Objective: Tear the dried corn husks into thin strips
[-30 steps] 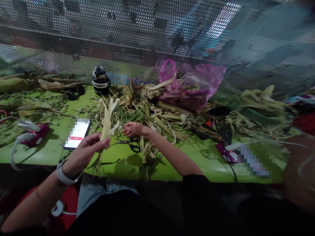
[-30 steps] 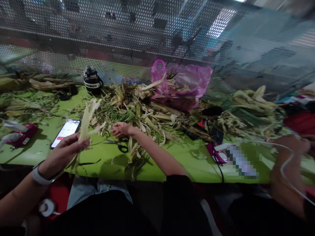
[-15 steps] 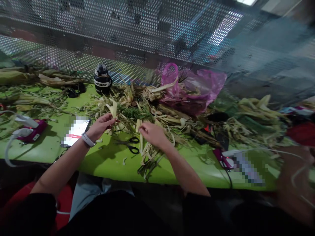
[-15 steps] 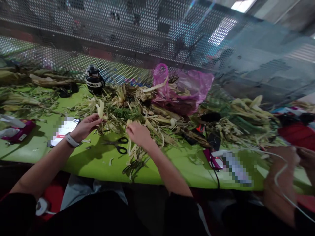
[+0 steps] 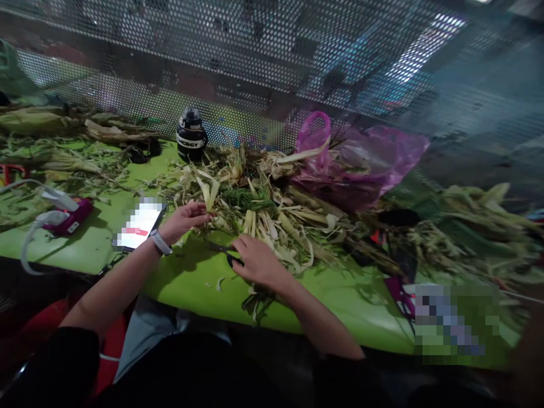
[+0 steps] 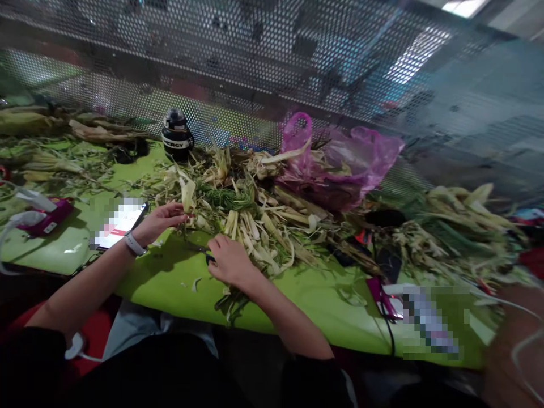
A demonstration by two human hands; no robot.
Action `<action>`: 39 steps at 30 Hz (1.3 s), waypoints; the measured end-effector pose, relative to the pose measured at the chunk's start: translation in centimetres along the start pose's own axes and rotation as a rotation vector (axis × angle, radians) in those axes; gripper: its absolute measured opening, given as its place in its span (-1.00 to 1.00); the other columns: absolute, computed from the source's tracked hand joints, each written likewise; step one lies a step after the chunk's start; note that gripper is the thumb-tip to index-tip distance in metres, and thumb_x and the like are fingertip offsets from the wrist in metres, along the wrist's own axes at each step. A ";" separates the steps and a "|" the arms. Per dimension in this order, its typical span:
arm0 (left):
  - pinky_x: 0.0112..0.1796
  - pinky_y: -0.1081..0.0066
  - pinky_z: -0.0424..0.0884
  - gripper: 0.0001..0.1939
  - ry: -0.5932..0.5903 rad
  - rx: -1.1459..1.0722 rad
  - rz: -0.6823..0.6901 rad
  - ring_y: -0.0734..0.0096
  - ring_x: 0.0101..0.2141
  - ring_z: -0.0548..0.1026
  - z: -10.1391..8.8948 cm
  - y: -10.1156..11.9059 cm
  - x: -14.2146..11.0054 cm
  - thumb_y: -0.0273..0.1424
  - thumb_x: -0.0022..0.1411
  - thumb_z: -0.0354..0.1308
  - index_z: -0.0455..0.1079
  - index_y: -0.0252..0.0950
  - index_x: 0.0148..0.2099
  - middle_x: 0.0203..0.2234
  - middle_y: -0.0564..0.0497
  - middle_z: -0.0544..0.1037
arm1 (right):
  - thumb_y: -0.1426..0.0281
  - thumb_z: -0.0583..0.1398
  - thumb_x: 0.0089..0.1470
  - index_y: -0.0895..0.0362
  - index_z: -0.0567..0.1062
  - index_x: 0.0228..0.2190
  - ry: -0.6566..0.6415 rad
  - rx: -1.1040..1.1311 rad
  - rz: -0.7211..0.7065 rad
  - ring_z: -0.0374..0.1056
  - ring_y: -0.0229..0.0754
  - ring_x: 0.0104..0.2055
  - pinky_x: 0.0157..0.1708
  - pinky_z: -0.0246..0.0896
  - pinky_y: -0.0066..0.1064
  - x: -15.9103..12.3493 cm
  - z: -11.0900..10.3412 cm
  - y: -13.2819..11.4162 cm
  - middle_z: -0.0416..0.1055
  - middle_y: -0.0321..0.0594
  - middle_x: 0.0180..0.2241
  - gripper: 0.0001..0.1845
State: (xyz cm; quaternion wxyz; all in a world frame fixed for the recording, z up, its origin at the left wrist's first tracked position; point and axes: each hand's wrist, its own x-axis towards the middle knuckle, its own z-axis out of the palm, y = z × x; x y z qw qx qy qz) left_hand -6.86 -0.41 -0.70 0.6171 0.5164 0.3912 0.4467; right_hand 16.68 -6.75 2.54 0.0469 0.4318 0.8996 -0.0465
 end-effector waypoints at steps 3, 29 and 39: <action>-0.19 0.36 0.39 -0.53 0.030 0.001 -0.020 0.34 -0.22 0.53 0.2 -0.1 0.0 -0.28 -0.05 0.38 0.43 -0.33 -0.08 -0.20 -0.08 0.60 | 0.32 0.11 0.07 0.21 0.36 -0.11 -0.051 -0.012 0.052 0.34 -0.02 -0.12 -0.22 0.22 -0.30 0.0 0.1 0.4 0.35 -0.01 -0.09 -0.65; -0.42 0.44 0.36 -0.50 0.169 0.228 0.065 0.48 -0.47 0.45 1.5 -0.2 -0.2 -0.19 -0.09 0.37 0.46 -0.39 -0.13 -0.42 -0.02 0.57 | 0.32 0.24 -0.14 0.21 0.45 -0.27 -0.366 0.807 0.158 0.32 -0.28 -0.40 -0.44 0.15 -0.48 -0.1 0.4 6.5 0.45 -0.23 -0.39 -0.67; -0.20 0.31 0.41 -0.49 0.144 0.059 0.011 0.39 -0.34 0.50 1.7 -0.3 -0.1 -0.24 -0.21 0.45 0.52 -0.37 -0.17 -0.33 -0.06 0.60 | 0.29 0.33 -0.16 0.20 0.39 -0.28 -0.320 1.306 0.094 0.27 -0.40 -0.55 -0.57 0.17 -0.57 -1.3 -1.0 7.5 0.41 -0.34 -0.51 -0.61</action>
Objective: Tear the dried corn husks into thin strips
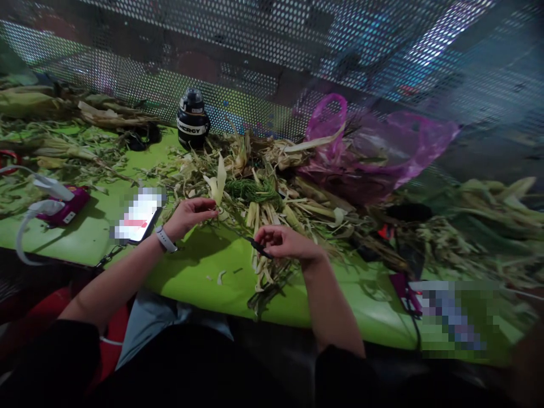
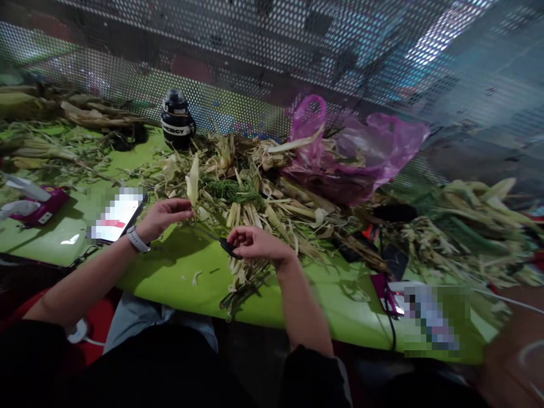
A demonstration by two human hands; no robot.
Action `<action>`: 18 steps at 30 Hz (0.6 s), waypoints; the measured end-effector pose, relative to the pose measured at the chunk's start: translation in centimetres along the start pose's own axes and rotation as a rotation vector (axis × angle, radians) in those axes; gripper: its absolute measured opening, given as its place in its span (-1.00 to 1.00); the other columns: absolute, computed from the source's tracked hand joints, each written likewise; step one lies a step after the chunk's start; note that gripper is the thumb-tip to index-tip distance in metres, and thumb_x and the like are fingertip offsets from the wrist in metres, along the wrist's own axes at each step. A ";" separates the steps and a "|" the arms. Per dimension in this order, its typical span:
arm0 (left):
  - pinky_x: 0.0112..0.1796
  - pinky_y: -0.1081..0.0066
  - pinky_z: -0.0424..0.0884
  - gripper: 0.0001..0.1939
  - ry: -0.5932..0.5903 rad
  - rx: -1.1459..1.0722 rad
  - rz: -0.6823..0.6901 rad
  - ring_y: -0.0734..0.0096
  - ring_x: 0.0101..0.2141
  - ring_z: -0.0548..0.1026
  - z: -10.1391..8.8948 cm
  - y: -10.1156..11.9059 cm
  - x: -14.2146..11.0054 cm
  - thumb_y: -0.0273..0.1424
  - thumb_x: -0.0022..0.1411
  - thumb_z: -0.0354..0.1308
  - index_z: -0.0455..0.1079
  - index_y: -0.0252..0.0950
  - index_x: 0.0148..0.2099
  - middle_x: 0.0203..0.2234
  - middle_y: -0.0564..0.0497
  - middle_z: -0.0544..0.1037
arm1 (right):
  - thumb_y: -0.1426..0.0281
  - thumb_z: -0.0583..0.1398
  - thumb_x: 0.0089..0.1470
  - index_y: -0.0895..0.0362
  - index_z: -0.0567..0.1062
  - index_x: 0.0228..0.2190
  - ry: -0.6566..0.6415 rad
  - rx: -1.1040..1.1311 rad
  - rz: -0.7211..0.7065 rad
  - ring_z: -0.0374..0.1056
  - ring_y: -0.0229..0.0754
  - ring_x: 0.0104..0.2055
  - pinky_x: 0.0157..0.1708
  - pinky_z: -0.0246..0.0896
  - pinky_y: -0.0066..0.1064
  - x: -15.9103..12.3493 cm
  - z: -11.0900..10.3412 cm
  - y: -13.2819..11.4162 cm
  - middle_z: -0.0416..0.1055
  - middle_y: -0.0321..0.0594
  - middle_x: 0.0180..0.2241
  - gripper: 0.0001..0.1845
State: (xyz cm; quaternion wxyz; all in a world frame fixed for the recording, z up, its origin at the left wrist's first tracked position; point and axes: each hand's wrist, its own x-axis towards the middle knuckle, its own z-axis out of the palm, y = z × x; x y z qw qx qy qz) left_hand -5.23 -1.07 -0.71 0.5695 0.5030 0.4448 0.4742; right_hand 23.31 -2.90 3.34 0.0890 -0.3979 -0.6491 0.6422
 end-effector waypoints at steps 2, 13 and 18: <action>-0.22 0.31 0.40 -0.49 0.009 0.014 0.002 0.39 -0.34 0.50 0.1 0.0 0.0 -0.24 -0.20 0.44 0.53 -0.37 -0.16 -0.32 -0.07 0.60 | 0.26 0.34 -0.16 0.18 0.37 -0.29 0.074 0.118 -0.014 0.31 -0.39 -0.54 -0.58 0.20 -0.57 0.7 0.5 0.5 0.46 -0.29 -0.45 -0.60; -0.43 0.43 0.37 -0.59 0.037 0.316 0.006 0.46 -0.51 0.44 -0.4 -0.8 0.4 -0.19 -0.12 0.39 0.56 -0.38 -0.26 -0.49 -0.03 0.59 | 0.08 0.38 -0.25 0.18 0.37 -0.42 0.290 0.301 0.059 0.20 -0.44 -0.74 -0.76 0.02 -0.60 4.8 2.8 2.7 0.44 -0.38 -0.59 -0.50; -0.44 0.42 0.41 -0.67 -0.045 0.370 -0.108 0.42 -0.54 0.48 -0.9 -0.8 0.4 -0.20 -0.10 0.37 0.56 -0.36 -0.35 -0.55 -0.04 0.59 | 0.07 0.39 -0.29 0.16 0.34 -0.45 0.340 0.320 0.108 0.20 -0.44 -0.75 -0.79 -0.07 -0.60 4.9 2.8 2.3 0.43 -0.40 -0.61 -0.48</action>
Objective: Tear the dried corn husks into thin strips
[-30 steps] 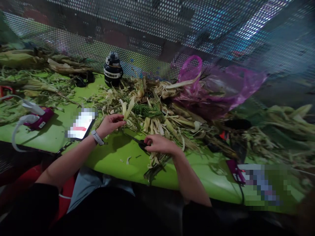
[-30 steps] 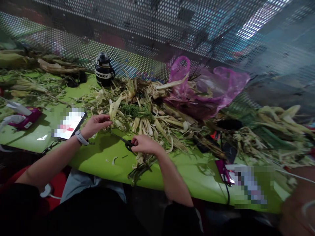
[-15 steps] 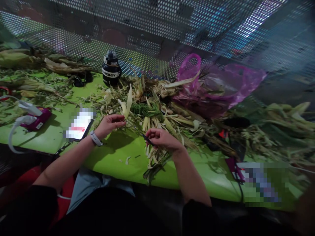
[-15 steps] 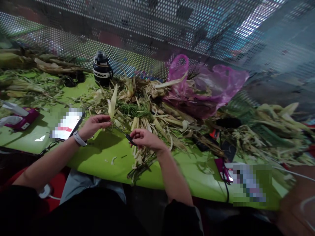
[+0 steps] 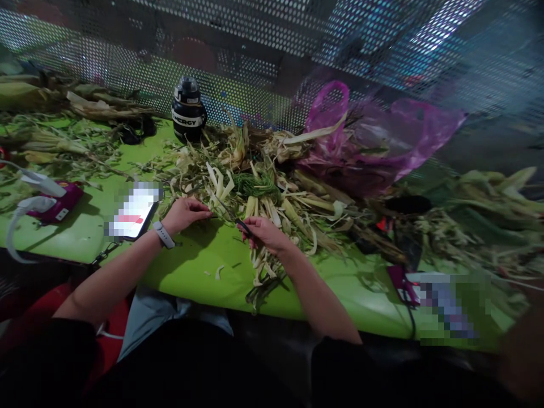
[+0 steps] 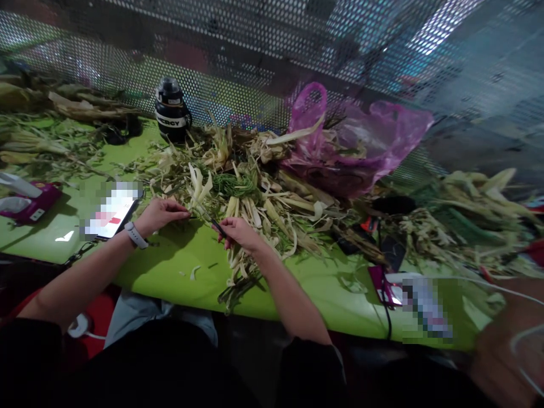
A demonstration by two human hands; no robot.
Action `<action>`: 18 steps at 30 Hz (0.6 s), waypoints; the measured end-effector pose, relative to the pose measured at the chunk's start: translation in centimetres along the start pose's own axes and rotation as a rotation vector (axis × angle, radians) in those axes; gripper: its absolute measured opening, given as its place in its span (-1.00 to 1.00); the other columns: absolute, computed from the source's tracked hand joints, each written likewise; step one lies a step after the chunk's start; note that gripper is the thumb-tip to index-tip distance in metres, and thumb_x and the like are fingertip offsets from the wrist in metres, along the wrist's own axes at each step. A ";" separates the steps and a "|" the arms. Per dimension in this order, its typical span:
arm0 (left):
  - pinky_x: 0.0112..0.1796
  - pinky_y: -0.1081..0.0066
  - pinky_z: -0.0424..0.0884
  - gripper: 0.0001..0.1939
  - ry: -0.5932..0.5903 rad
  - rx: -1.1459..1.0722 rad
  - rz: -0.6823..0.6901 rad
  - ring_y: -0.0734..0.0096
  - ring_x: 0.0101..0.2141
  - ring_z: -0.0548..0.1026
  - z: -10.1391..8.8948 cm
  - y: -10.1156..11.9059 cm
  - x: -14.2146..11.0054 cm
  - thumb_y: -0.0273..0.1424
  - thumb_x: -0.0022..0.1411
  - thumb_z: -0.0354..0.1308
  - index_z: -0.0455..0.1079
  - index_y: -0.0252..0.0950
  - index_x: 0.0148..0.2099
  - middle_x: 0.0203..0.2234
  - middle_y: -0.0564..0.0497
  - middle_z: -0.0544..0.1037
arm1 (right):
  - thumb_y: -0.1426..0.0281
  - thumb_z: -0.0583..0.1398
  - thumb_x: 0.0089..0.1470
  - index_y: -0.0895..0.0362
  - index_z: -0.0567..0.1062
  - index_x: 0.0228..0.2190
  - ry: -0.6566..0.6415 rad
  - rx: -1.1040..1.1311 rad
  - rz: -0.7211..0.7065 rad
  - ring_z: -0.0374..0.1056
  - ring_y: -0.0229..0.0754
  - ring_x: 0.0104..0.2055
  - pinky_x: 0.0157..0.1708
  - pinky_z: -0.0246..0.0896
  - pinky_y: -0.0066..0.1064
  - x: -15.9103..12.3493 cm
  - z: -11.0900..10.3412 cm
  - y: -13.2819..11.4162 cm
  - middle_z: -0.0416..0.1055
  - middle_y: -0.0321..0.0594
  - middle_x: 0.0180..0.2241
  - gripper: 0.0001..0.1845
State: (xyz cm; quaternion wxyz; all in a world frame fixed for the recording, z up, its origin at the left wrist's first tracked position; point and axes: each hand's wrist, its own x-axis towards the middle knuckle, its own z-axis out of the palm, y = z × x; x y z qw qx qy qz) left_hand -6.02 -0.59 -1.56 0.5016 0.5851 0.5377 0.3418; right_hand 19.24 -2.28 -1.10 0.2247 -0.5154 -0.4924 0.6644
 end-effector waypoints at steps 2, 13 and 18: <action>-0.41 0.39 0.45 -0.67 -0.041 -0.041 -0.028 0.39 -0.52 0.51 -0.2 -0.2 0.1 -0.20 -0.11 0.37 0.55 -0.36 -0.35 -0.55 -0.05 0.60 | 0.07 0.39 -0.29 0.16 0.33 -0.46 0.011 -0.002 0.001 0.20 -0.44 -0.76 -0.79 -0.06 -0.61 0.0 0.0 -0.1 0.43 -0.40 -0.62 -0.48; -0.41 0.39 0.45 -0.48 -0.071 -0.178 -0.071 0.34 -0.43 0.56 0.0 0.0 -0.1 -0.17 -0.08 0.37 0.42 -0.35 -0.11 -0.42 -0.07 0.60 | 0.04 0.35 -0.20 0.16 0.33 -0.47 -0.038 -0.004 -0.019 0.21 -0.43 -0.76 -0.80 -0.07 -0.60 0.1 -0.4 0.2 0.44 -0.40 -0.60 -0.51; -0.57 0.48 0.31 -0.49 -0.119 -0.025 -0.016 0.43 -0.59 0.46 0.6 0.0 -0.1 -0.16 -0.04 0.34 0.44 -0.33 -0.07 -0.53 0.00 0.56 | 0.04 0.36 -0.22 0.15 0.31 -0.46 -0.060 0.003 -0.015 0.20 -0.44 -0.76 -0.80 -0.06 -0.62 0.0 -0.6 0.0 0.43 -0.40 -0.61 -0.49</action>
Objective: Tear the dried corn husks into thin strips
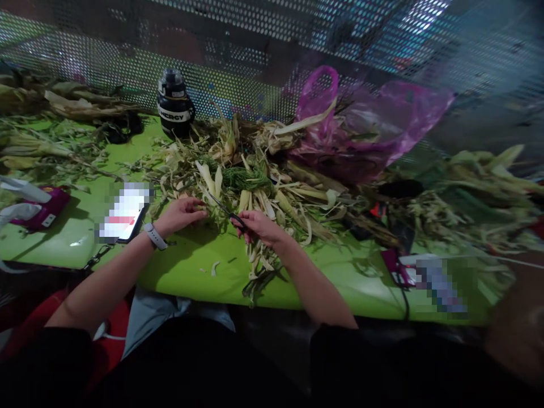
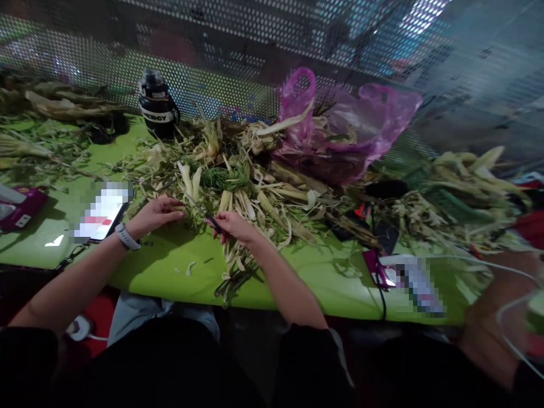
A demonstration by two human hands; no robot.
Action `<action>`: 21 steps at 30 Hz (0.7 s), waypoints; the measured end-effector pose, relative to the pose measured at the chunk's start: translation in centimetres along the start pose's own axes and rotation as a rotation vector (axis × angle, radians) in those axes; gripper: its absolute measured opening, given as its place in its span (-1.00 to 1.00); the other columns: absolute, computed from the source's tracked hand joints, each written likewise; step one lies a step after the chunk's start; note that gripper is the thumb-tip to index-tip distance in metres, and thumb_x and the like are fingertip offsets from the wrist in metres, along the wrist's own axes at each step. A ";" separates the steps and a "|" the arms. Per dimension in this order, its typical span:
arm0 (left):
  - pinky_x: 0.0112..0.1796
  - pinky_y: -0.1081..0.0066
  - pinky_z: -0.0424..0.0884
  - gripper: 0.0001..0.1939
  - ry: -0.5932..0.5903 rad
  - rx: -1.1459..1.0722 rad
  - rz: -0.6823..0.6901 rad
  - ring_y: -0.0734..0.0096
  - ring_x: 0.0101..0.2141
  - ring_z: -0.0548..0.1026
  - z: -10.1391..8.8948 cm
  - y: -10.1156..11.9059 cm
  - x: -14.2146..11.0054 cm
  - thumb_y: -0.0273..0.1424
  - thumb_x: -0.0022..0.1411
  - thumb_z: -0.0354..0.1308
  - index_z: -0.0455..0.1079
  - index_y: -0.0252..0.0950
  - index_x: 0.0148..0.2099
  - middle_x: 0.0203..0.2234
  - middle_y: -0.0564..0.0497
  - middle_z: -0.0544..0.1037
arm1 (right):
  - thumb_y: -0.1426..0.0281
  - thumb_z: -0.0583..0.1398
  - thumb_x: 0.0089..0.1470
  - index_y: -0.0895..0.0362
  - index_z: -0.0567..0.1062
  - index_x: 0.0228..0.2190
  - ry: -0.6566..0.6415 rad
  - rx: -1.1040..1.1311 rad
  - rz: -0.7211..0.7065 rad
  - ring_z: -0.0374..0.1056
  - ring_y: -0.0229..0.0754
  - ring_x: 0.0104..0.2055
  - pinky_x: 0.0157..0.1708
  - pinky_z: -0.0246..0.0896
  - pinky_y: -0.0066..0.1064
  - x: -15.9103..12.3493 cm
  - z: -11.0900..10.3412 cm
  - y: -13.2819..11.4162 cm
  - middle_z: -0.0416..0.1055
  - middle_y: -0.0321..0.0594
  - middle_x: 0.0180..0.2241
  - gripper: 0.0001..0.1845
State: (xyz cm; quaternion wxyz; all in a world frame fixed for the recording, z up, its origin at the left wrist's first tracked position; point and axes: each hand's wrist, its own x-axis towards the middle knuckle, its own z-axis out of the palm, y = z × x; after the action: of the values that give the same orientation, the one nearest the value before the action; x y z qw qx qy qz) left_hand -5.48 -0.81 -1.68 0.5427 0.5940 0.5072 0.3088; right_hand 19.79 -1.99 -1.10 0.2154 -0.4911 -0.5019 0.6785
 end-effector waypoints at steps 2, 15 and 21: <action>-0.64 0.48 0.22 -0.56 -0.047 0.051 -0.019 0.48 -0.69 0.37 0.5 0.0 0.2 -0.16 -0.03 0.32 0.47 -0.31 -0.13 -0.65 0.05 0.50 | 0.03 0.36 -0.22 0.15 0.32 -0.45 -0.012 0.003 -0.005 0.21 -0.44 -0.76 -0.81 -0.05 -0.63 0.1 0.0 0.0 0.44 -0.39 -0.61 -0.48; -0.63 0.48 0.24 -0.52 0.134 0.121 0.103 0.47 -0.71 0.37 1.3 0.7 -0.3 -0.16 0.11 0.19 0.32 -0.30 0.02 -0.64 0.09 0.47 | 0.08 0.34 -0.16 0.15 0.34 -0.42 -0.035 -0.004 -0.013 0.23 -0.43 -0.74 -0.79 -0.04 -0.62 0.1 -0.5 -0.1 0.46 -0.37 -0.59 -0.54; -0.70 0.47 0.19 -0.51 -0.117 0.106 -0.029 0.39 -0.77 0.36 3.1 0.7 0.3 -0.03 0.14 0.13 0.41 -0.28 -0.03 -0.77 0.08 0.42 | 0.06 0.34 -0.15 0.14 0.33 -0.43 -0.024 -0.011 -0.003 0.21 -0.43 -0.76 -0.80 -0.07 -0.61 0.2 -0.3 -0.1 0.44 -0.40 -0.61 -0.54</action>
State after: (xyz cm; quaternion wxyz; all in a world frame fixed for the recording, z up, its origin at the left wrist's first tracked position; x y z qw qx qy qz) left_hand -2.41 -1.50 -1.74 0.5436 0.6315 0.4989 0.2384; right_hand 19.96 -1.65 -1.12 0.2079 -0.4835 -0.5088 0.6813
